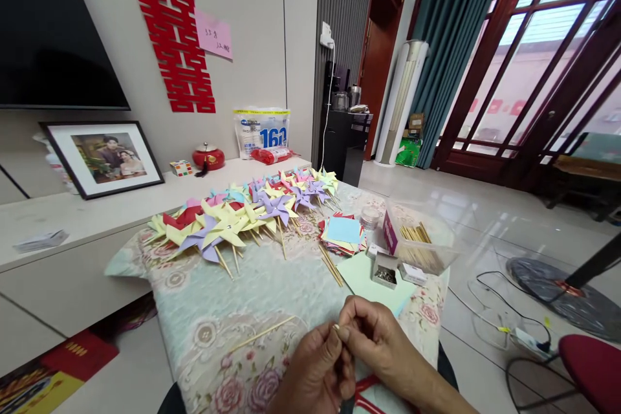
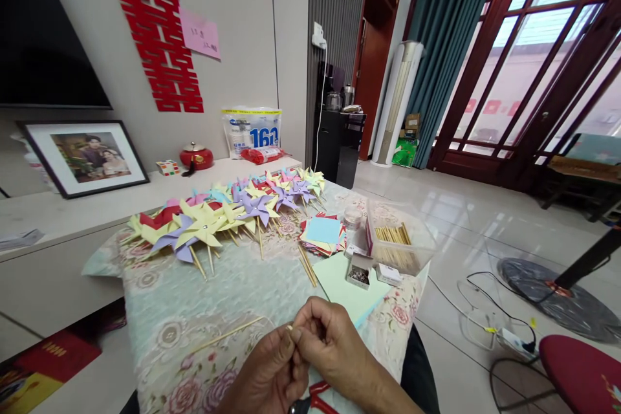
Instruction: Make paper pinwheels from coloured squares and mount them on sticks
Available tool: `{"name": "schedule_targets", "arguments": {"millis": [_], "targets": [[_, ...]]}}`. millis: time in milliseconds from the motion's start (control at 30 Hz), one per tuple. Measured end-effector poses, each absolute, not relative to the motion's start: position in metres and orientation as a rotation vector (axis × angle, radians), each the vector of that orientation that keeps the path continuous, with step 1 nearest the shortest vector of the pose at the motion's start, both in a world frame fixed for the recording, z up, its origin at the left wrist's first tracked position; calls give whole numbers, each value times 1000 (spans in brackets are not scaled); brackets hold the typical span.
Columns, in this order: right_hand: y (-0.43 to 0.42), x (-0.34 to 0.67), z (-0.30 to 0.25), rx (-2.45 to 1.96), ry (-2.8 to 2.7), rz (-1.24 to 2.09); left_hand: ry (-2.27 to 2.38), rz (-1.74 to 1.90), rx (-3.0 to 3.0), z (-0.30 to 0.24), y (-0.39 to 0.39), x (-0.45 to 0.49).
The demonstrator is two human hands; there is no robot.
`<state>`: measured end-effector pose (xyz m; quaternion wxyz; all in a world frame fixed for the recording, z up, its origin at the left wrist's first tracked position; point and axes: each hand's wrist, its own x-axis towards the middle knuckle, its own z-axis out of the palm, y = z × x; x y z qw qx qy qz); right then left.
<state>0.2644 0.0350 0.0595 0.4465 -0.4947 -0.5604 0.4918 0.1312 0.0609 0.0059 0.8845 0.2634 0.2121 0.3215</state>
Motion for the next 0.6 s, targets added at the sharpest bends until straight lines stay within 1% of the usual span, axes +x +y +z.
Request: {"name": "schedule_targets", "arguments": {"millis": [33,167,200,333,400,467,600], "targets": [[37,266,57,-1257,-1423,1151,451,695,533,6,63,133],[47,276,50,-1387,-1693,685,506,809,504,11,73,140],[51,278,48,-1409,-1754,612,518,843,512,13,76,142],[75,291,51,-1510,-1832,595,572,966,581,17,87,148],[93,303,63,-1640,-1853,553,631,1001,598,13,91,149],[115,322,84,-1924,-1939,291,689,1006,588,7,95,150],[172,372,134,-2176,-1868,-45,736,974,503,-6,101,147]]}}
